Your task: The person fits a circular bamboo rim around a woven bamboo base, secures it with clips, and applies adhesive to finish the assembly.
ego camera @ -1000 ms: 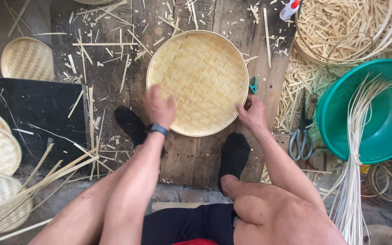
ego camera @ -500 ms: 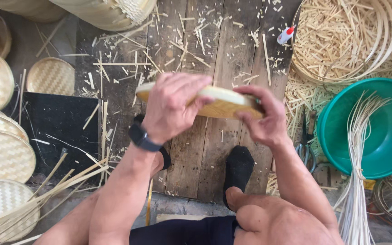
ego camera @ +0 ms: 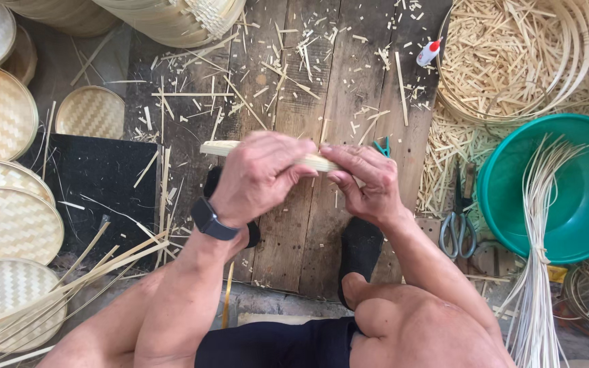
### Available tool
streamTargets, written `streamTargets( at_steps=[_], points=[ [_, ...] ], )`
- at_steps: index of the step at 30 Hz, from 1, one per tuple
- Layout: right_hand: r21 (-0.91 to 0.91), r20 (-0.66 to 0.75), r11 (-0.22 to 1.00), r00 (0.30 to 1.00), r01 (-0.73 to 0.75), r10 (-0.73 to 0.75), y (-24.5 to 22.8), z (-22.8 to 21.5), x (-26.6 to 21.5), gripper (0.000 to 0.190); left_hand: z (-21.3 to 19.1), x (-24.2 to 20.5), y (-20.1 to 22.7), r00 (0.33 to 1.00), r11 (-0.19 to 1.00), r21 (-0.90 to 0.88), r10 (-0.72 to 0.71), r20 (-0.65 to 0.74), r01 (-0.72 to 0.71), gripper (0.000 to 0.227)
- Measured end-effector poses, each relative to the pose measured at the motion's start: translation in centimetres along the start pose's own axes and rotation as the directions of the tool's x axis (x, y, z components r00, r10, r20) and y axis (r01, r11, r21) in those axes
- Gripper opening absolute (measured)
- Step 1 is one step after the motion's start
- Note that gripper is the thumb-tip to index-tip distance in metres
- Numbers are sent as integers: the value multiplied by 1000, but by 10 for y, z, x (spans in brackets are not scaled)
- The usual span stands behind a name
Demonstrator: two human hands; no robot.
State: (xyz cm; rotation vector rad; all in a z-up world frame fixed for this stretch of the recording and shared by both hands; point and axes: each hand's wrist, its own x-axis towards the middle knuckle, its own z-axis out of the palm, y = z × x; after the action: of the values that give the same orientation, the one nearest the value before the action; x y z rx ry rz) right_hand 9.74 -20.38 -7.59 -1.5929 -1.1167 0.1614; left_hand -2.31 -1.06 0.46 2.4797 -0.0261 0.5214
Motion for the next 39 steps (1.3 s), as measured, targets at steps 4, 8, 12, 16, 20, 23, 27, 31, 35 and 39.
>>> streamTargets(
  at_steps=[4, 8, 12, 16, 20, 23, 27, 31, 35, 39],
  points=[
    [-66, 36, 996, 997, -68, 71, 18, -8, -5, 43, -26, -3, -26, 999, 999, 34, -40, -36, 41, 37],
    [139, 16, 952, 962, -272, 272, 30, -21, 0, 32, -27, -9, -33, 980, 985, -68, -168, -110, 161, 27],
    [229, -3, 893, 917, -387, 398, 29, -36, 4, 28, -24, -12, -29, 891, 866, -277, -449, -67, 415, 24],
    [218, -5, 862, 883, -457, 469, 24, -39, 5, 23, -19, -11, -21, 850, 832, -277, -519, -87, 480, 19],
    [222, -40, 835, 851, -503, 523, 23, -31, 2, 24, -6, -8, -22, 844, 854, -210, -511, -161, 477, 14],
    [231, -13, 793, 813, -564, 582, 31, -25, 2, 27, 6, -10, -33, 830, 854, -80, -519, -205, 515, 16],
    [282, 34, 729, 766, -624, 642, 58, -24, -7, 36, 21, -20, -81, 691, 693, -75, -721, -57, 717, 25],
    [-56, 142, 382, 372, -922, 917, 96, -24, -36, 45, 48, -42, -175, 569, 561, -290, -820, -63, 776, 31],
    [-44, 35, 583, 582, -811, 812, 137, 10, -73, 42, 92, -95, -259, 555, 504, -525, -829, -72, 685, 40],
    [-308, 23, 563, 586, -767, 810, 160, 23, -96, 44, 106, -176, -265, 396, 398, -26, -916, -72, 917, 46]
  ],
)
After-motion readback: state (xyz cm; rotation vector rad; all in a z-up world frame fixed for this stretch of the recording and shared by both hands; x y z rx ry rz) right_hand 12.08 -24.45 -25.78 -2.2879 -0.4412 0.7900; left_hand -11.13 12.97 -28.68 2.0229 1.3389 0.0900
